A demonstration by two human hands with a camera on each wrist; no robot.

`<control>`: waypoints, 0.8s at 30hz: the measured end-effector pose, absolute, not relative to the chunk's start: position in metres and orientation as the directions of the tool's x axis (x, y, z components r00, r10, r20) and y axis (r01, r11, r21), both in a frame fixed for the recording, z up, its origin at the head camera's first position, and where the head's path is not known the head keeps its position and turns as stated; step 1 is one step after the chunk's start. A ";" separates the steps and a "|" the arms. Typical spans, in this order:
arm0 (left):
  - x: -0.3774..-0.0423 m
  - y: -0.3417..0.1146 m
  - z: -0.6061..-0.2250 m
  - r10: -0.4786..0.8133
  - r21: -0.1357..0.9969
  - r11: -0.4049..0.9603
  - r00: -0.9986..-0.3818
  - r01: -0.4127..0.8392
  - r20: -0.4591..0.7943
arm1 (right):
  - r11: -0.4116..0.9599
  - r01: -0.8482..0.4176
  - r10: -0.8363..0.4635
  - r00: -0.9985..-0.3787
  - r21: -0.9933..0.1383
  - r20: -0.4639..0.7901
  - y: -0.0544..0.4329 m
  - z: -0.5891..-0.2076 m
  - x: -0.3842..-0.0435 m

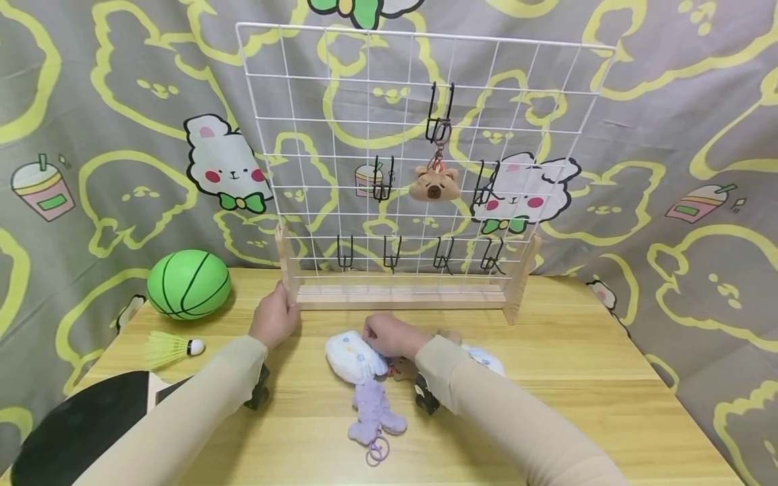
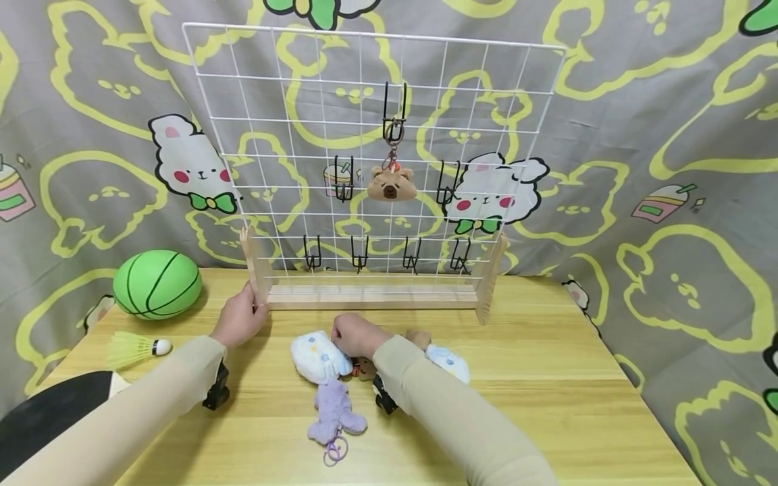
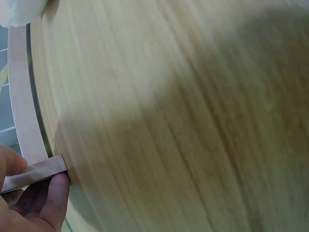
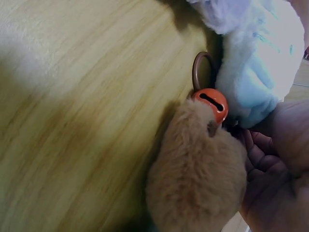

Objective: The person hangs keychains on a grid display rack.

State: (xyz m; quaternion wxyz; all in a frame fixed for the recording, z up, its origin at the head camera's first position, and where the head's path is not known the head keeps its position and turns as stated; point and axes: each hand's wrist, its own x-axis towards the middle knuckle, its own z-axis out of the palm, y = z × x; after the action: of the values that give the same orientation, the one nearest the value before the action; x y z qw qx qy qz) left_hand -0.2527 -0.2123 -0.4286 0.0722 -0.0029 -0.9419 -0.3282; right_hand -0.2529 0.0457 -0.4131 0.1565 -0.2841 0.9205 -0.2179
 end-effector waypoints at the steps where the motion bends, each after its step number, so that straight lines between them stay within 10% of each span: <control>1: -0.252 -0.212 -0.428 -0.041 0.619 0.783 -0.989 0.055 0.139 | 0.743 -0.466 -0.599 -0.784 -0.480 -0.165 0.046 -0.413 -0.253; 24: -0.252 -0.211 -0.428 -0.032 0.628 0.775 -0.988 0.073 0.154 | 0.645 -0.529 -0.677 -0.730 -0.552 -0.091 0.062 -0.410 -0.259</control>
State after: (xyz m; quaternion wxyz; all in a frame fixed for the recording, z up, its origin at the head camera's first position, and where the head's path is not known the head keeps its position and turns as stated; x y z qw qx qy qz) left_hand -0.2517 -0.2114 -0.4283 0.0781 -0.0109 -0.9388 -0.3352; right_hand -0.2592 0.0619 -0.4101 0.1462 -0.3371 0.8949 -0.2532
